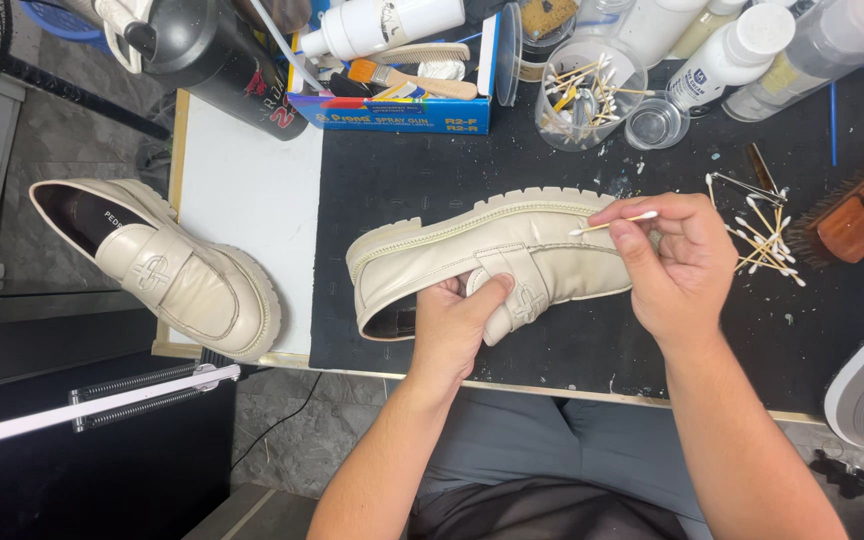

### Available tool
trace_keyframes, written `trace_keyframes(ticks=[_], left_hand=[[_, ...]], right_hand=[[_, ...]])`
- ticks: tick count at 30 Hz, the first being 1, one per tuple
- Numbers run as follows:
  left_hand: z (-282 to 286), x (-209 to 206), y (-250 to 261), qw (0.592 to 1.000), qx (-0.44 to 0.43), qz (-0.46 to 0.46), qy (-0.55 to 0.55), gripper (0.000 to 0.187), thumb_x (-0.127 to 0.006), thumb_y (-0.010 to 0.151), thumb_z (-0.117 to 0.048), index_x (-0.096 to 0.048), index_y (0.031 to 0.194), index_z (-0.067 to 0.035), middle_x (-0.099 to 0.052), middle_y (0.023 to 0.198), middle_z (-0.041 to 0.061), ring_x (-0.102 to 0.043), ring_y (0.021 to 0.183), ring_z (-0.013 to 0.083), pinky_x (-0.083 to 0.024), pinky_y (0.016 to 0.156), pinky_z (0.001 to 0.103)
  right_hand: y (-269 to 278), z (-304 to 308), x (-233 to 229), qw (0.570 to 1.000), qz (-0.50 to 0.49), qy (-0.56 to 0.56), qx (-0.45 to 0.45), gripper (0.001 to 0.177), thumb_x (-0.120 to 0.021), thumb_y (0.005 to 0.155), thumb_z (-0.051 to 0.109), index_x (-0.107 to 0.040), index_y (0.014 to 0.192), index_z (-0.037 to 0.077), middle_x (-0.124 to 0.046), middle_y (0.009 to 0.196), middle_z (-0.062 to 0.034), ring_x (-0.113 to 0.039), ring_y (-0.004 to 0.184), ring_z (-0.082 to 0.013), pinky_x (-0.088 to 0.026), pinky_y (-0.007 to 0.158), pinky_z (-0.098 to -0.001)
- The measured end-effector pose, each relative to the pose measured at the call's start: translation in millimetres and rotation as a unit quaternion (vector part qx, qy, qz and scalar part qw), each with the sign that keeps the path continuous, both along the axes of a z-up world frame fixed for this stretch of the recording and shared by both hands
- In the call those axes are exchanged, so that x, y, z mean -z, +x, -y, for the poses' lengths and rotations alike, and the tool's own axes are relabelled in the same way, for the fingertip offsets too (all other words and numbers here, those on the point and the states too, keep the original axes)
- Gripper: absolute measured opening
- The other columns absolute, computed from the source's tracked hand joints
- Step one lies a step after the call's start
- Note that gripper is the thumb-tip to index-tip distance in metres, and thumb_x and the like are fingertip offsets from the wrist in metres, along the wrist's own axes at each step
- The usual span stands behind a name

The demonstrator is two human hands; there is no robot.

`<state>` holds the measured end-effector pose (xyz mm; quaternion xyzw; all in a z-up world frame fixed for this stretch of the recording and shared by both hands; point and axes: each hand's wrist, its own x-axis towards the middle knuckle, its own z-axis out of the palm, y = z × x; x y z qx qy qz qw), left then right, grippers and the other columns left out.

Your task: The person cleans a beige leather loafer using cotton swabs and a small brush. They scrub the seams, the decorative cross emblem, and the sole edges, then rotate the shoe to clean different angles before sweeping the entire surface with the brush.

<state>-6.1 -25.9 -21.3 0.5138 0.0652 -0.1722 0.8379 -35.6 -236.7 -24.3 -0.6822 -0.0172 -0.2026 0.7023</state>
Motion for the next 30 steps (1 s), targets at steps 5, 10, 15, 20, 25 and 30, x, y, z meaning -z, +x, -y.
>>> trace_keyframes(ticks=[5,10,15,20,25,30], left_hand=[[3,-3,7,1.0,0.011,-0.012,-0.014,0.04,-0.069,0.086,0.008,-0.064,0.125,0.005,-0.072,0.119,0.014,-0.07,0.108,0.0184,-0.056,0.093,0.033],[4,-4,10,1.0,0.013,0.0,-0.029,0.041,-0.071,0.087,0.006,-0.064,0.127,0.005,-0.071,0.121,0.014,-0.069,0.11,0.0181,-0.056,0.096,0.033],[-3,-7,7,0.998,0.043,-0.003,-0.036,0.041,-0.074,0.092,-0.002,-0.063,0.131,0.005,-0.072,0.122,0.013,-0.068,0.111,0.0169,-0.054,0.098,0.033],[-14,-12,-7,0.992,0.116,0.05,0.02,0.054,-0.073,0.091,-0.006,-0.052,0.14,0.003,-0.067,0.127,0.006,-0.064,0.117,0.0108,-0.051,0.102,0.028],[-14,-4,-5,0.995,0.077,0.046,0.048,0.05,-0.071,0.095,-0.005,-0.056,0.141,0.007,-0.071,0.123,0.011,-0.068,0.111,0.0137,-0.055,0.097,0.028],[-11,-4,-6,0.996,0.043,0.059,0.053,0.043,-0.072,0.095,-0.009,-0.062,0.135,0.005,-0.074,0.117,0.01,-0.071,0.104,0.0107,-0.056,0.092,0.025]], right_hand=[[2,5,-1,0.999,-0.017,-0.039,-0.019,0.019,-0.064,0.106,-0.006,-0.051,0.117,0.003,-0.073,0.107,-0.0178,-0.07,0.098,-0.0161,-0.052,0.087,-0.0253],[0,7,0,0.999,-0.002,-0.019,-0.046,0.02,-0.065,0.105,-0.006,-0.051,0.115,0.003,-0.069,0.105,-0.0153,-0.073,0.103,-0.0215,-0.057,0.094,-0.0316],[0,11,5,0.998,0.009,0.026,-0.059,0.015,-0.064,0.107,-0.006,-0.052,0.111,0.003,-0.068,0.106,-0.0149,-0.073,0.105,-0.0237,-0.057,0.097,-0.0327],[1,13,7,0.997,-0.002,0.069,-0.035,0.018,-0.063,0.108,-0.004,-0.052,0.118,0.005,-0.07,0.108,-0.017,-0.072,0.105,-0.0228,-0.056,0.097,-0.0319],[10,24,6,0.996,0.021,0.084,0.018,0.01,-0.062,0.113,-0.004,-0.054,0.114,0.002,-0.07,0.116,-0.0192,-0.07,0.101,-0.0195,-0.059,0.091,-0.03],[38,48,7,0.991,0.056,-0.028,0.121,0.012,-0.066,0.119,-0.005,-0.054,0.117,-0.003,-0.07,0.118,-0.0185,-0.07,0.096,-0.0134,-0.059,0.084,-0.0244]])
